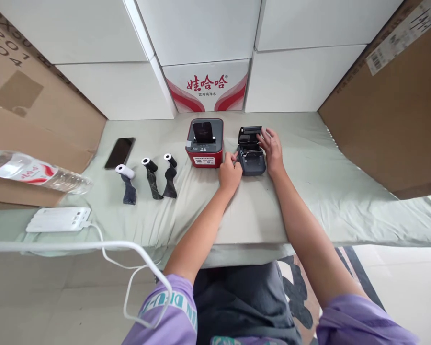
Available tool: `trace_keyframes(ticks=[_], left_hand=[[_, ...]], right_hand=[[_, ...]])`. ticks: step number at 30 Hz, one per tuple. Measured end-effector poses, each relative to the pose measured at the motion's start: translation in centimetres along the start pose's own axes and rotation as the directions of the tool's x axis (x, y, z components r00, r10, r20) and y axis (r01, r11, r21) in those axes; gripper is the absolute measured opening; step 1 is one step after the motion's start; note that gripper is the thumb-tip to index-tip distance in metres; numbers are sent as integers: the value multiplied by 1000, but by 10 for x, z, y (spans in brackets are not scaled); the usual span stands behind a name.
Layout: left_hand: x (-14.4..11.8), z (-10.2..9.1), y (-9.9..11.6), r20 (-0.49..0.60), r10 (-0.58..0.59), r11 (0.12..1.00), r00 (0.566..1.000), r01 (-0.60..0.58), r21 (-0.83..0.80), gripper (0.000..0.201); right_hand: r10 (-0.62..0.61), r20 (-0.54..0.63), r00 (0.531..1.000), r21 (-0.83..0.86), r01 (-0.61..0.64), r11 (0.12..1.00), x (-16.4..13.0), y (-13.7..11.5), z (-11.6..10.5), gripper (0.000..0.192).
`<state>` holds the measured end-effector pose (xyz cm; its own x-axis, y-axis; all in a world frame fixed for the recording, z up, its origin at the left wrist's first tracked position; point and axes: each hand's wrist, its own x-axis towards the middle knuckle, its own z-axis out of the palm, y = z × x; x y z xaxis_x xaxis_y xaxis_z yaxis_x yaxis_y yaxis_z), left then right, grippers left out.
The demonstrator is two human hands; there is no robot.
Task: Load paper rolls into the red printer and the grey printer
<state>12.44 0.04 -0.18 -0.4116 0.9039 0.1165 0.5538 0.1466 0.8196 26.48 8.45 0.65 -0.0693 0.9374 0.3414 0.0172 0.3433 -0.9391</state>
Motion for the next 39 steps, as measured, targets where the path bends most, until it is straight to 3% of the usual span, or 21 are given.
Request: trace_keyframes(ticks=[3,9,13,17,21,23,26,30,32,34,36,39], left_hand=[[0,-1,1,7,-13,1000,1000,13,7,25],[0,-2,2,16,-27,1000,1000,27,-7,23],[0,-1,2,12,-24,1000,1000,24,2,22],[1,0,2,3,3,1000,1000,-3,-15,20],[4,-2,3,2,1,1000,1000,-1,-27,18],[6,-4,5,9,-20,1000,1000,20,-1,18],[7,-8,9,32,-50,997,998,47,68,18],[6,-11,13,64,-69,991,996,61,116,20],[6,-12,13,74,-63,992,995,54,118,20],[7,-11,14,83,-74,991,994,64,118,21],[8,-10,14,92,-102,988,991,90,125,23],[9,-10,14,108,-116,988,987,103,116,24]], right_hand=[[-17,39,999,-45,18,999,-1,-1,2,70],[-5,-55,998,-376,-16,926,4,5,-4,35],[39,91,995,-584,22,811,6,12,-16,16],[68,124,990,-653,30,756,14,15,-25,19],[311,189,931,-679,-105,726,52,12,-17,17],[424,194,885,-750,-145,645,72,6,-5,29],[471,208,857,-836,-94,540,86,-9,4,39],[322,389,863,-701,51,711,79,-40,-18,35],[237,367,899,-627,51,777,72,-63,-33,34],[132,381,915,-485,76,871,63,-91,-34,42],[-11,456,890,-256,143,956,52,-123,-14,46],[-181,558,810,-77,267,961,37,-165,56,39]])
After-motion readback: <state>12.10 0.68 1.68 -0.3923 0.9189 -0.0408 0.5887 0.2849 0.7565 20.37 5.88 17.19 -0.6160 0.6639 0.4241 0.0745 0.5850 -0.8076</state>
